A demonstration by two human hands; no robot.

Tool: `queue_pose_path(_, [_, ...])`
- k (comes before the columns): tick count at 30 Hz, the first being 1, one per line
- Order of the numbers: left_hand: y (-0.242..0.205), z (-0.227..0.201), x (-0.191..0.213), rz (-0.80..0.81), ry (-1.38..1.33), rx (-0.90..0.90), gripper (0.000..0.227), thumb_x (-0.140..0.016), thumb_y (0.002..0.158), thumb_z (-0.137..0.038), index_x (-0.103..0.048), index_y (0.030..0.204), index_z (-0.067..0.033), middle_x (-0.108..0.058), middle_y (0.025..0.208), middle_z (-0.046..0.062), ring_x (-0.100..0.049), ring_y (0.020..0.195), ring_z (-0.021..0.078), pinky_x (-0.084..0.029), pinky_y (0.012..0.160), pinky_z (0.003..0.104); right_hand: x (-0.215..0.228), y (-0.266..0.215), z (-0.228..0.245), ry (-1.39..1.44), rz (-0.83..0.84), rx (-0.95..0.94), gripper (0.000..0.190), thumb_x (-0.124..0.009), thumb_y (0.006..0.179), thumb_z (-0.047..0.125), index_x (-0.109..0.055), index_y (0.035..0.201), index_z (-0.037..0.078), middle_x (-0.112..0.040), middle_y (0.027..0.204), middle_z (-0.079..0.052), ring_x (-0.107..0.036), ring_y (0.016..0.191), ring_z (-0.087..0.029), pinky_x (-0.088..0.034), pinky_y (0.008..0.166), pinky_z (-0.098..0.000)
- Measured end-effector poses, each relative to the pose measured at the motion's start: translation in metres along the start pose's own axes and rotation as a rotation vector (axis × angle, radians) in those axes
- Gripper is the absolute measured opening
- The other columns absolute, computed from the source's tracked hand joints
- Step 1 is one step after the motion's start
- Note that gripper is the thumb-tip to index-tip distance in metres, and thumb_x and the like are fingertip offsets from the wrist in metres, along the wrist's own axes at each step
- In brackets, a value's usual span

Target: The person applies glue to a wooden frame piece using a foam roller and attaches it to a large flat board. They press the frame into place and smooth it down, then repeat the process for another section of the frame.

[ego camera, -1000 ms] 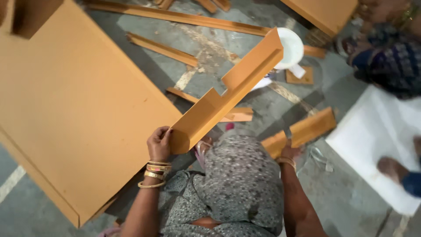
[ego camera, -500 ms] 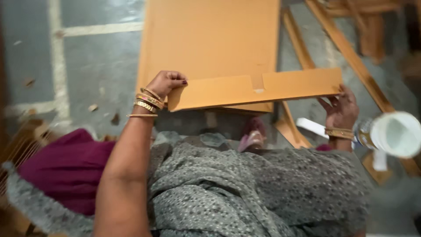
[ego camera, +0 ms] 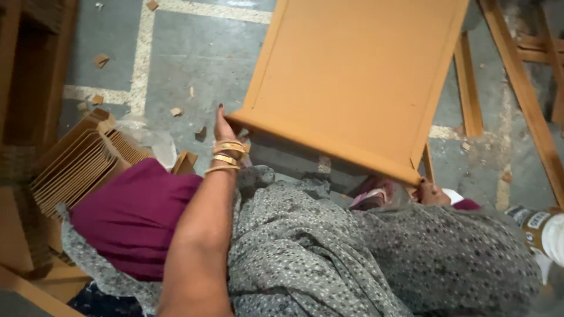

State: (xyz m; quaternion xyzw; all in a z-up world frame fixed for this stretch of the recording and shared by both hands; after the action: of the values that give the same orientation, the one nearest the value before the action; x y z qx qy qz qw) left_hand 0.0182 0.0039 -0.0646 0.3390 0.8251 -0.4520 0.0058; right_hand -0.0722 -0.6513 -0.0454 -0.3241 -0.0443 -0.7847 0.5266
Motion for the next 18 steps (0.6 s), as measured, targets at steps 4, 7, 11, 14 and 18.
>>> queue_pose_path(4, [0.022,0.047,0.023,-0.064,-0.106,0.015,0.078,-0.054,0.080,-0.078,-0.060,0.121,-0.0123,-0.070,0.113,0.007,-0.068,0.103,0.0258,-0.056,0.073,0.047,-0.022,-0.014,0.005,0.127,0.007,0.018,0.032,-0.068,0.109,0.028,-0.071,0.103,-0.003,-0.070,0.081,-0.013,-0.063,0.062,-0.016,-0.051,0.055,-0.0308])
queue_pose_path(7, [0.055,0.076,0.027,-0.070,-0.096,0.025,0.083,-0.058,0.082,-0.082,-0.061,0.121,-0.0088,-0.066,0.112,0.010,-0.064,0.098,0.0264,-0.055,0.072,0.040,-0.029,-0.011,0.003,0.270,-0.020,0.032,0.026,-0.065,0.108,0.022,-0.070,0.108,-0.003,-0.072,0.085,-0.012,-0.067,0.066,-0.015,-0.056,0.060,-0.0294])
queue_pose_path(11, [0.080,0.091,0.013,0.026,0.220,-0.094,0.084,-0.061,0.086,-0.082,-0.070,0.116,-0.0033,-0.060,0.103,0.015,-0.054,0.083,0.0271,-0.041,0.059,0.036,-0.042,0.004,-0.002,0.417,-0.069,0.085,0.017,-0.064,0.105,0.011,-0.063,0.113,-0.004,-0.071,0.086,-0.012,-0.069,0.068,-0.017,-0.059,0.061,-0.0311])
queue_pose_path(14, [0.083,0.090,0.015,-0.016,0.366,-0.085,0.082,-0.060,0.083,-0.079,-0.068,0.113,-0.0037,-0.063,0.108,0.011,-0.060,0.087,0.0234,-0.052,0.063,0.034,-0.046,0.007,-0.009,0.484,-0.042,0.181,0.014,-0.063,0.100,0.004,-0.055,0.111,0.001,-0.070,0.085,-0.010,-0.071,0.067,-0.018,-0.060,0.060,-0.0320])
queue_pose_path(18, [0.085,0.080,0.006,0.022,0.147,-0.143,0.070,-0.075,0.080,-0.064,-0.064,0.121,-0.0083,-0.068,0.114,0.007,-0.067,0.097,0.0190,-0.061,0.073,0.035,-0.043,0.009,-0.019,0.396,-0.091,0.233,0.012,-0.067,0.101,0.001,-0.063,0.112,-0.002,-0.069,0.089,-0.010,-0.067,0.073,-0.015,-0.055,0.066,-0.0283])
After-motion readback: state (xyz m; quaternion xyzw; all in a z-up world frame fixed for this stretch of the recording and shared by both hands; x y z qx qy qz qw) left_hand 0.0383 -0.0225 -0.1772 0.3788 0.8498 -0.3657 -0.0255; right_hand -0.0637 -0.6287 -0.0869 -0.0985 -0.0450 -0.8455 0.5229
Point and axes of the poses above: each hand's wrist, its own y-axis towards the middle knuckle, its own x-axis out of the back of the hand, z = x × y, the point moved 5 cm from there along y, towards the middle knuckle
